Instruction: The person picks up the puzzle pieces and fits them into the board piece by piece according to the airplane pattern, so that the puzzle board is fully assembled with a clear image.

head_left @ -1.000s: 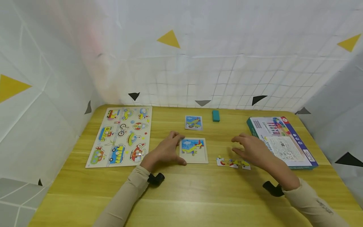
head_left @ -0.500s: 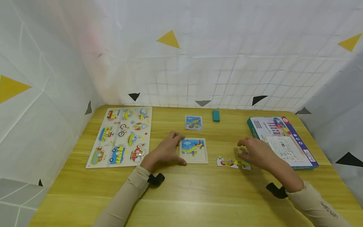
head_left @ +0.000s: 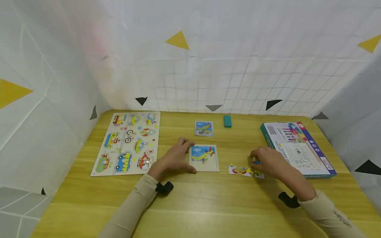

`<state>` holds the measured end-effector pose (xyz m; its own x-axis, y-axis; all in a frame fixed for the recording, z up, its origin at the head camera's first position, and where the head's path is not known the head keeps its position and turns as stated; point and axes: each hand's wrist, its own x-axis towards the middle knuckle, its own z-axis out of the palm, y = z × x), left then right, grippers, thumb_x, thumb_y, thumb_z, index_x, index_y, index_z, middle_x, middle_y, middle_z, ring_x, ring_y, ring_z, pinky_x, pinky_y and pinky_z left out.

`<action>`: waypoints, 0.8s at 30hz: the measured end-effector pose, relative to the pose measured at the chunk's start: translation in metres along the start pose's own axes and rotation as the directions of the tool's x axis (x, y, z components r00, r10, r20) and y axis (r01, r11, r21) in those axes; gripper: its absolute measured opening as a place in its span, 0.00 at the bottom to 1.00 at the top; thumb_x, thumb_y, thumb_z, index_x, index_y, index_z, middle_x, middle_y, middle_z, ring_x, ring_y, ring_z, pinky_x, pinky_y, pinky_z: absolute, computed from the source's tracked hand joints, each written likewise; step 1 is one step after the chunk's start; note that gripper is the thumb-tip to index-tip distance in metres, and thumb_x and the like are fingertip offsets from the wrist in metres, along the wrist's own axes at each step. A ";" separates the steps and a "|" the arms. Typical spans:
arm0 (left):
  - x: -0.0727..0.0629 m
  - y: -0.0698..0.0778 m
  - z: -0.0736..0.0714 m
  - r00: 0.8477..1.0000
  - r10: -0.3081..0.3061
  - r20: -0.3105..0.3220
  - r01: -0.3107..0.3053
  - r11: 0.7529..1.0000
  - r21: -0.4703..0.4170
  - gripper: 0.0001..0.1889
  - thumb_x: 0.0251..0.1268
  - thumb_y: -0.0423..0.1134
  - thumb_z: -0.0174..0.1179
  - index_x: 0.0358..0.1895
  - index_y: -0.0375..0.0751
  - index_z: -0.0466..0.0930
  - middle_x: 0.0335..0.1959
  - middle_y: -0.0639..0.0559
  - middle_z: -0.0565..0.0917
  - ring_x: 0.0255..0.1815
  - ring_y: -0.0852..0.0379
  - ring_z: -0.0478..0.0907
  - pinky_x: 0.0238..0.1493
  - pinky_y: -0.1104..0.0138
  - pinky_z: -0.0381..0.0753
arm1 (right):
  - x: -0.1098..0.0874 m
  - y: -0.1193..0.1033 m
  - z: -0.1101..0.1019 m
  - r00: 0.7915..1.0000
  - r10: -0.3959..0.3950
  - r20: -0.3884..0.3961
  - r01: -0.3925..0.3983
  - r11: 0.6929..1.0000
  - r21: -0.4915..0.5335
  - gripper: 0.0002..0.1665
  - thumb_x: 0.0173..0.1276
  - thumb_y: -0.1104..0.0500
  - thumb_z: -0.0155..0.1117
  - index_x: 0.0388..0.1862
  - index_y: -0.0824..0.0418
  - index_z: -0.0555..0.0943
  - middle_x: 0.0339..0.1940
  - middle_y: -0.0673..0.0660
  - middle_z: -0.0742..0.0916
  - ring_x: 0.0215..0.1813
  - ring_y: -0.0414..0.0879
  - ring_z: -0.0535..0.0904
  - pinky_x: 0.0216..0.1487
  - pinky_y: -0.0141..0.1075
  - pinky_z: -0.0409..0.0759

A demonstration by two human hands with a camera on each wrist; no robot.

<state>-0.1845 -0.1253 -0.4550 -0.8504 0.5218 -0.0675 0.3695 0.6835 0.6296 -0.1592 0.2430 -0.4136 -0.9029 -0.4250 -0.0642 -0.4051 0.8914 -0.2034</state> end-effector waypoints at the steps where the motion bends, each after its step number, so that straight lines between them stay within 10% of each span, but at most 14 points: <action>1: 0.000 0.000 0.000 1.000 0.000 0.000 0.000 1.000 0.002 0.56 0.37 0.59 0.82 0.74 0.45 0.64 0.68 0.48 0.62 0.56 0.53 0.71 0.61 0.58 0.72 | 0.000 0.000 -0.001 1.000 0.004 -0.002 -0.004 1.000 0.000 0.12 0.56 0.59 0.78 0.39 0.61 0.88 0.34 0.53 0.86 0.35 0.47 0.80 0.33 0.44 0.80; 24: 0.000 0.001 -0.001 1.000 0.003 -0.002 -0.003 1.000 -0.001 0.56 0.38 0.60 0.81 0.74 0.45 0.64 0.67 0.49 0.63 0.55 0.55 0.72 0.60 0.59 0.72 | 0.009 0.002 0.006 0.999 0.024 -0.046 -0.022 0.999 0.040 0.10 0.55 0.61 0.76 0.33 0.63 0.85 0.30 0.54 0.85 0.31 0.46 0.79 0.31 0.42 0.79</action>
<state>-0.1842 -0.1251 -0.4539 -0.8501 0.5227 -0.0640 0.3716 0.6816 0.6304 -0.1675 0.2398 -0.4207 -0.9181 -0.3955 -0.0237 -0.3788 0.8937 -0.2404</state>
